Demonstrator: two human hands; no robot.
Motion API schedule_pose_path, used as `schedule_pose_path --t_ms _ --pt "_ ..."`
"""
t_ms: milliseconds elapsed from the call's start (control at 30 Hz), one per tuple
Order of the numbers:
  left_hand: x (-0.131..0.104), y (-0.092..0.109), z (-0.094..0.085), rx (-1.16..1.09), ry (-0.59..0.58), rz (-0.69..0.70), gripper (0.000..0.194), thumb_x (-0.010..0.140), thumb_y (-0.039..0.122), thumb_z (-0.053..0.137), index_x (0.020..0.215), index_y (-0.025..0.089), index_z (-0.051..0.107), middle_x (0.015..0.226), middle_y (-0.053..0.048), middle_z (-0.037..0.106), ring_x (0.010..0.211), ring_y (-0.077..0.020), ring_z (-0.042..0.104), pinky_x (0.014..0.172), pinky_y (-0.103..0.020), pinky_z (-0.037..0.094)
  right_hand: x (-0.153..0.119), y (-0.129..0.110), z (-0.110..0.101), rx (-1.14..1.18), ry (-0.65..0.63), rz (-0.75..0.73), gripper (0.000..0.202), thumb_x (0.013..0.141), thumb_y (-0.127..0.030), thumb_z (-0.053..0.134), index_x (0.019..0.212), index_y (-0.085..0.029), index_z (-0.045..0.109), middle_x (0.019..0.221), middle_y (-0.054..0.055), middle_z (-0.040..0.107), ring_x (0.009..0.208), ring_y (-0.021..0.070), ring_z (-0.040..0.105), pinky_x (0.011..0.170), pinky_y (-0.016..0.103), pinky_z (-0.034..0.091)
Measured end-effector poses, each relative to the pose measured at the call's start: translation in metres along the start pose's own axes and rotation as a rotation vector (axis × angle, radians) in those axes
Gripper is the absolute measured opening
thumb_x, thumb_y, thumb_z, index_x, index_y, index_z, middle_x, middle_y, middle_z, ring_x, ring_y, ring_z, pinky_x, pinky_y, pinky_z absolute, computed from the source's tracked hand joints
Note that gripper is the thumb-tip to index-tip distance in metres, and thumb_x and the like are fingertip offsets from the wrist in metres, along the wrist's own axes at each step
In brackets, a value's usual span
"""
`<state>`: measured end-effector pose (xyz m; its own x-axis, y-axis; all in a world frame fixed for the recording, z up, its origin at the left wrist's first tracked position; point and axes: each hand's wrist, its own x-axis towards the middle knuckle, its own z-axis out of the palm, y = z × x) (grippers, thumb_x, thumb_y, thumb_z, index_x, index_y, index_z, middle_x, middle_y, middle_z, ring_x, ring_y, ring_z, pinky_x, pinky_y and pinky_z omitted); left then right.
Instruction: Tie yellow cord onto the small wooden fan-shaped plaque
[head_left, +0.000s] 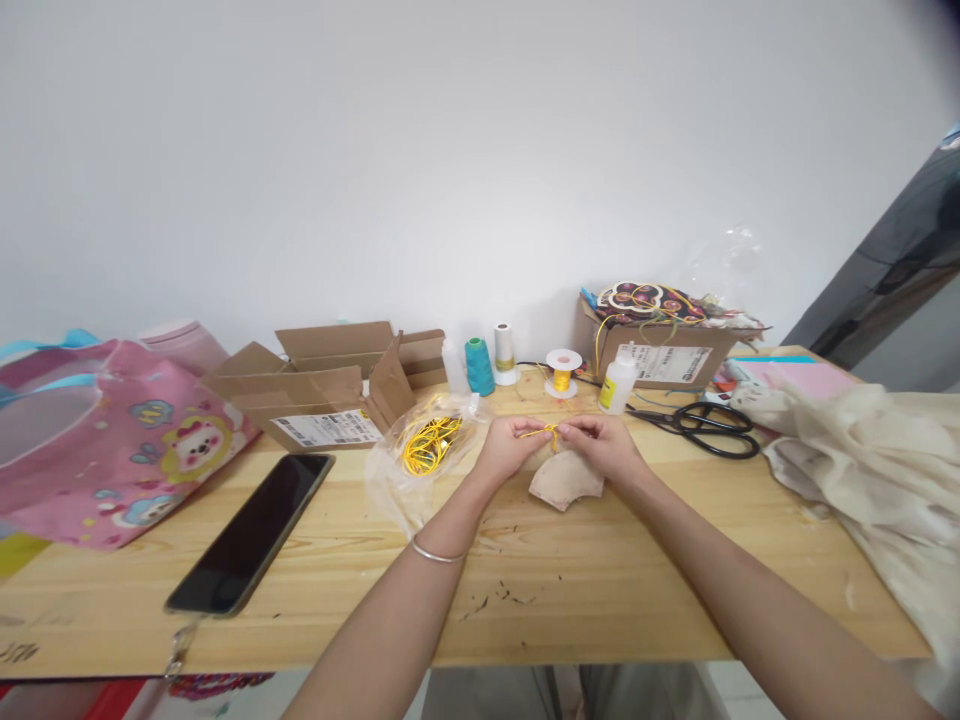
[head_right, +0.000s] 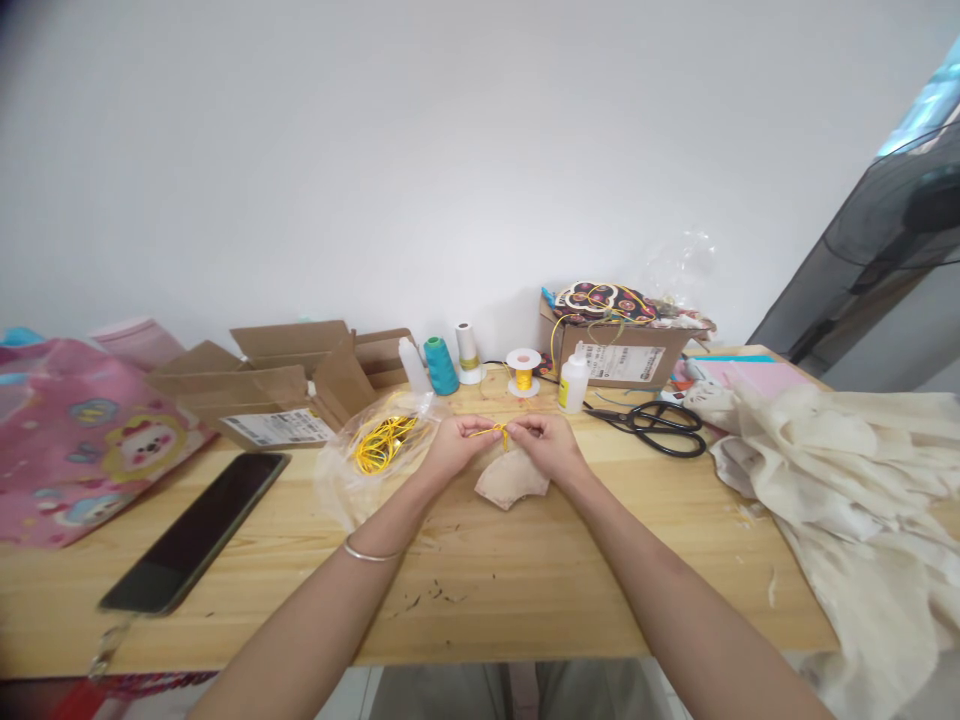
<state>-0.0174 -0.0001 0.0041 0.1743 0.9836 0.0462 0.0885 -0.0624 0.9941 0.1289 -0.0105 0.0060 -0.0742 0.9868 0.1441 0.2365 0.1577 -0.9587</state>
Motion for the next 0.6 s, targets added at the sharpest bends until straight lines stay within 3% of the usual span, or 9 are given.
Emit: schedule_pose_path --t_ms 367,600 --pt "-0.0007 0.0034 0.0003 0.014 0.014 -0.029 0.022 0.050 0.028 0.064 0.066 0.013 0.062 0.059 0.000 0.062 0.051 -0.0089 0.050 0.051 -0.021 0.038 0.0026 -0.0027 -0.0041 0.141 0.166 0.005 0.022 0.057 -0.033 0.059 0.063 -0.012 0.060 0.057 0.001 0.057 0.049 0.0089 0.045 0.047 0.022 0.034" --pt "0.0003 0.0039 -0.0001 -0.034 0.015 -0.034 0.021 0.050 0.027 0.064 0.066 0.013 0.061 0.062 -0.001 0.062 0.053 -0.0088 0.051 0.052 -0.020 0.039 0.0020 -0.0028 -0.0053 0.201 0.168 0.064 0.023 0.056 -0.034 0.059 0.062 -0.012 0.059 0.054 0.000 0.054 0.047 0.0082 0.042 0.045 0.021 0.032"
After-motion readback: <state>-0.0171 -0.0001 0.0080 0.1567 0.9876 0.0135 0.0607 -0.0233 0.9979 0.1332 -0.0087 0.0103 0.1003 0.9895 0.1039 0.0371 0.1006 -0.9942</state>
